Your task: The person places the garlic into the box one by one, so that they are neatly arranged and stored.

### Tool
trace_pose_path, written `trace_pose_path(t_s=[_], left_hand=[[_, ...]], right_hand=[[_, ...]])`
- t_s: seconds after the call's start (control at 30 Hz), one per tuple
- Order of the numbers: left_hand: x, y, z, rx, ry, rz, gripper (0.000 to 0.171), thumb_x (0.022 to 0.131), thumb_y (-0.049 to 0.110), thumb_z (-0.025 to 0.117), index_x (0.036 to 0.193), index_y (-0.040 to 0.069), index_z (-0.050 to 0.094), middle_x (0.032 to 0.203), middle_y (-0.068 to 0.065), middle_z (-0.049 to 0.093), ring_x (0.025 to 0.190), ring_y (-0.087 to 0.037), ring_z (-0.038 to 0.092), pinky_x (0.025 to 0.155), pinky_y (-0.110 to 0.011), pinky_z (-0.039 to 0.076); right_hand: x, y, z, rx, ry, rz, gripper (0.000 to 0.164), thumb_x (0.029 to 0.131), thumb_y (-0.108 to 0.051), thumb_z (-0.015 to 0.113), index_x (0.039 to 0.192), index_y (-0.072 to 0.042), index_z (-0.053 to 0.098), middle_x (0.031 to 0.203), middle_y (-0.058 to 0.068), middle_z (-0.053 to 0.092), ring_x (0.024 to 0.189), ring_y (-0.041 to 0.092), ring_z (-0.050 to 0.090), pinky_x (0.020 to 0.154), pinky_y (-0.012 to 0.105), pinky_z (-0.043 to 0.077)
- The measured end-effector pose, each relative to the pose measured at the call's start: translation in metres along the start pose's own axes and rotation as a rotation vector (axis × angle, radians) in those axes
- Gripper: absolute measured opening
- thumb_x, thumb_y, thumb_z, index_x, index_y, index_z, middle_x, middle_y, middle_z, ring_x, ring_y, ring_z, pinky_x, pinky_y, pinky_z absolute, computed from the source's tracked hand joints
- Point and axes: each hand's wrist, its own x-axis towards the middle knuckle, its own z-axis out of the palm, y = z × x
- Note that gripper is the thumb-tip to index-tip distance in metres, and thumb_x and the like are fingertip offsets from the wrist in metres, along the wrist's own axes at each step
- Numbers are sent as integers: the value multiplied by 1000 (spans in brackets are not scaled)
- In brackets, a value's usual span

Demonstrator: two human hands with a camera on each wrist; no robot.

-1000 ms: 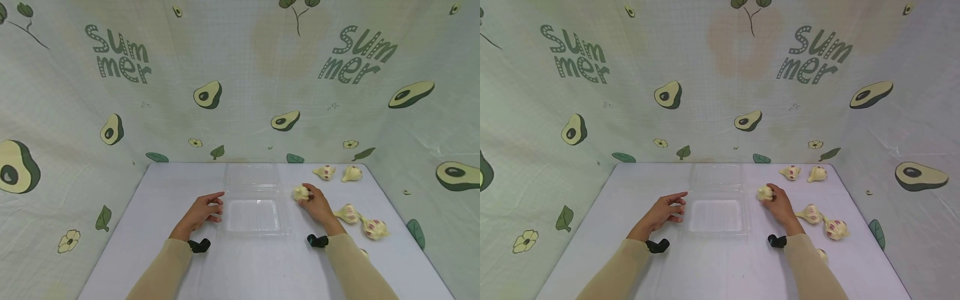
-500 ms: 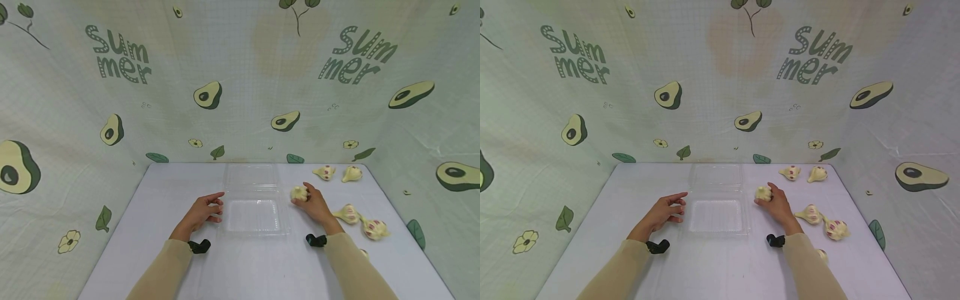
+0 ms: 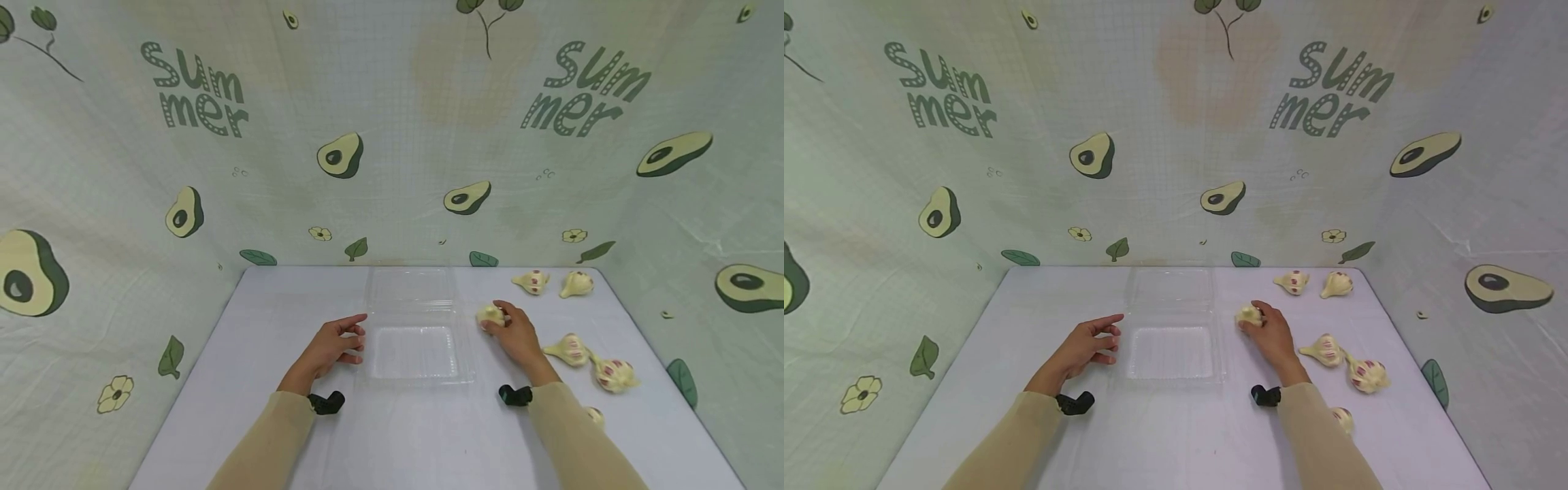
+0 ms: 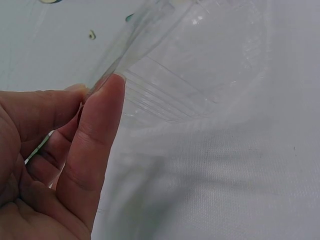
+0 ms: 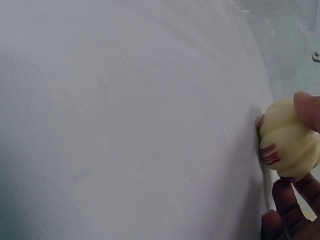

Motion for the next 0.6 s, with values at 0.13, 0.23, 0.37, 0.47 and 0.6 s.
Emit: trace_pose_path(t_s=[0.13, 0.23, 0.37, 0.47, 0.6], left_hand=[[1, -1, -1, 10, 3, 7, 61, 99, -5, 66, 156, 13, 54, 118, -9, 59, 87, -17, 67, 68, -32, 67], [1, -1, -1, 12, 6, 8, 60, 99, -5, 66, 156, 13, 54, 118, -9, 59, 87, -17, 67, 69, -32, 67], [1, 0, 0, 9, 4, 3, 61, 99, -5, 66, 156, 14, 55, 118, -9, 58, 88, -17, 67, 69, -32, 67], [1, 0, 0, 4, -1, -1, 61, 99, -6, 66, 156, 14, 55, 118, -8, 58, 88, -17, 67, 69, -32, 67], [1, 1, 1, -5, -6, -4, 61, 99, -6, 66, 156, 13, 54, 118, -9, 58, 87, -17, 67, 69, -32, 67]], right_hand=[[-2, -2, -4, -24, -29, -15, 57, 103, -29, 68, 155, -15, 50, 134, 23, 56, 110, 34, 55, 86, 39, 44], [-4, -5, -8, -28, -62, -13, 51, 103, -25, 67, 152, -16, 54, 128, 20, 58, 107, 32, 53, 85, 40, 43], [-4, -6, -9, -16, -80, -19, 48, 103, -25, 69, 148, -14, 57, 134, 21, 57, 109, 33, 52, 88, 46, 45], [-4, -4, -7, 4, -59, -17, 49, 102, -32, 71, 146, -13, 59, 144, 23, 55, 117, 36, 53, 97, 51, 47], [-7, -3, -6, 27, -19, -3, 56, 102, -40, 71, 148, -11, 56, 149, 25, 55, 128, 40, 54, 108, 58, 46]])
